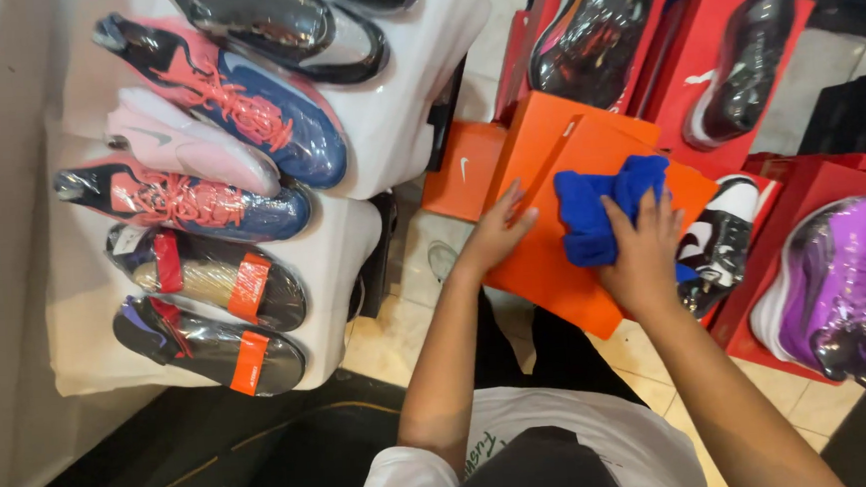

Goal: Wiping shoe boxes with a cloth and organizing them in stacks in a storage area.

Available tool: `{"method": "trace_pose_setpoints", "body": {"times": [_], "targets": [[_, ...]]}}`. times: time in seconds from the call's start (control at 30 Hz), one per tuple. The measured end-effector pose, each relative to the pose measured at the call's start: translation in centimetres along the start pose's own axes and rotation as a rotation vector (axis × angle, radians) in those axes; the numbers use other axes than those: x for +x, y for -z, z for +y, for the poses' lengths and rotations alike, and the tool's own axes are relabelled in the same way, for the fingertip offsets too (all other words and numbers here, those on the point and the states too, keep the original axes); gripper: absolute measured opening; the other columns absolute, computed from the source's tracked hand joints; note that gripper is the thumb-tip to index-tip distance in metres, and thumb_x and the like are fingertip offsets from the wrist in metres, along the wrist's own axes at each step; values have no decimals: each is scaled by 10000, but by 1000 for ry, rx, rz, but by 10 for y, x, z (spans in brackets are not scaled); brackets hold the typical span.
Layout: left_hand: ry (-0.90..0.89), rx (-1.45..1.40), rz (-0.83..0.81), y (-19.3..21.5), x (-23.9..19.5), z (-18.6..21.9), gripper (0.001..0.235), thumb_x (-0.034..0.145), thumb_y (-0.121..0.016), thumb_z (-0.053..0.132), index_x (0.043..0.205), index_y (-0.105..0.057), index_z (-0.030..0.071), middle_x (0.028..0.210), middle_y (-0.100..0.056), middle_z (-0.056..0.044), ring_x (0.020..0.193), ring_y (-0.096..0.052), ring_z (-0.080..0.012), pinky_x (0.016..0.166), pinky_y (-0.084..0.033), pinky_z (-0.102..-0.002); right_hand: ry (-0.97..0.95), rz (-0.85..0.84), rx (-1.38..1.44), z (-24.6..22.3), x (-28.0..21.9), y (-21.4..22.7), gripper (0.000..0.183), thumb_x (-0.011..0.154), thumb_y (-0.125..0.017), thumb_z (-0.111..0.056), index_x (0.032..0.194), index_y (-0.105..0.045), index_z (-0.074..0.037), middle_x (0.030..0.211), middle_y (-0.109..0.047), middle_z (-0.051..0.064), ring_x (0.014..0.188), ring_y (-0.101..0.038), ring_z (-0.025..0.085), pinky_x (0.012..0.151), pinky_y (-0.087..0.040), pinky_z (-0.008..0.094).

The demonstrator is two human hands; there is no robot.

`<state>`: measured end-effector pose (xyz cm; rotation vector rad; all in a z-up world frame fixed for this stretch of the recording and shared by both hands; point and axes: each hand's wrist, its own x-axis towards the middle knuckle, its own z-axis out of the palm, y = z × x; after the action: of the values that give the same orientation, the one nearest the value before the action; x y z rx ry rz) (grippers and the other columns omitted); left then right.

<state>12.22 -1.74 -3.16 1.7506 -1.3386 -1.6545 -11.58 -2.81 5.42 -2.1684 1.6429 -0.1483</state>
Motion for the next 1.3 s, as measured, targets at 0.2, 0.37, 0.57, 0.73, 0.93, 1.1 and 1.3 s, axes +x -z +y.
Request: {"method": "trace_pose_setpoints", "body": {"times": [0.2, 0.37, 0.57, 0.73, 0.93, 1.1, 1.3], "targets": [[108, -796, 692, -4, -19, -129, 273, 1068, -588, 181, 1299, -655, 53, 1138, -713, -205, 1022, -693, -272, 892, -613, -424, 256, 146, 164, -17, 47, 19, 521, 803, -797, -157, 1277, -666, 12, 1303, -596, 269, 1206, -572, 499, 1072, -440, 578], [311, -748, 712, -54, -11, -293, 155, 952, -611, 152, 937, -711, 35, 885, -718, -39, 742, -599, -130, 706, -511, -256, 715, -109, -128, -88, 131, 24, 668, 701, -783, -90, 1361, -706, -19, 1425, -651, 207, 1229, -635, 445, 1115, -483, 510], [401, -400, 700, -141, 122, -495, 487, 875, -628, 469, 993, -729, 8, 925, -741, -137, 827, -677, -294, 768, -540, -390, 1024, -181, -799, -84, 202, -83, 1024, 506, -751, -443, 1521, -623, -424, 1555, -668, -172, 1398, -695, 133, 1269, -475, 372], [445, -234, 987, -157, 222, -538, 934, 812, -628, 576, 1477, -402, -39, 1368, -504, -226, 1183, -522, -357, 984, -429, -413, 1154, -226, -1229, -84, 226, -158, 673, 661, -564, -731, 1321, -514, -608, 1377, -604, -370, 1280, -684, -66, 1149, -526, 281], [690, -1367, 601, -121, 258, -472, 992, 735, -655, 531, 1597, -247, 255, 1656, -251, -107, 1380, -401, -491, 980, -454, -704, 1227, -437, -752, -82, 242, -188, 715, 602, -774, -447, 1304, -719, -327, 1309, -758, -75, 1130, -754, 161, 1071, -577, 331], [624, -1226, 812, -161, 260, -516, 892, 850, -649, 345, 1609, -222, 154, 1584, -356, -160, 1279, -495, -409, 976, -467, -535, 1242, -501, -573, -84, 239, -208, 825, 489, -866, -364, 1302, -780, -248, 1274, -793, 30, 1132, -766, 257, 1059, -592, 394], [363, -1039, 1198, -202, 161, -571, 423, 882, -716, 210, 1238, -650, -9, 1001, -717, -109, 700, -644, -216, 554, -554, -347, 1186, -596, -753, -96, 243, -218, 687, 636, -840, -357, 1312, -740, -289, 1238, -772, -17, 900, -778, 196, 872, -621, 303]]}}
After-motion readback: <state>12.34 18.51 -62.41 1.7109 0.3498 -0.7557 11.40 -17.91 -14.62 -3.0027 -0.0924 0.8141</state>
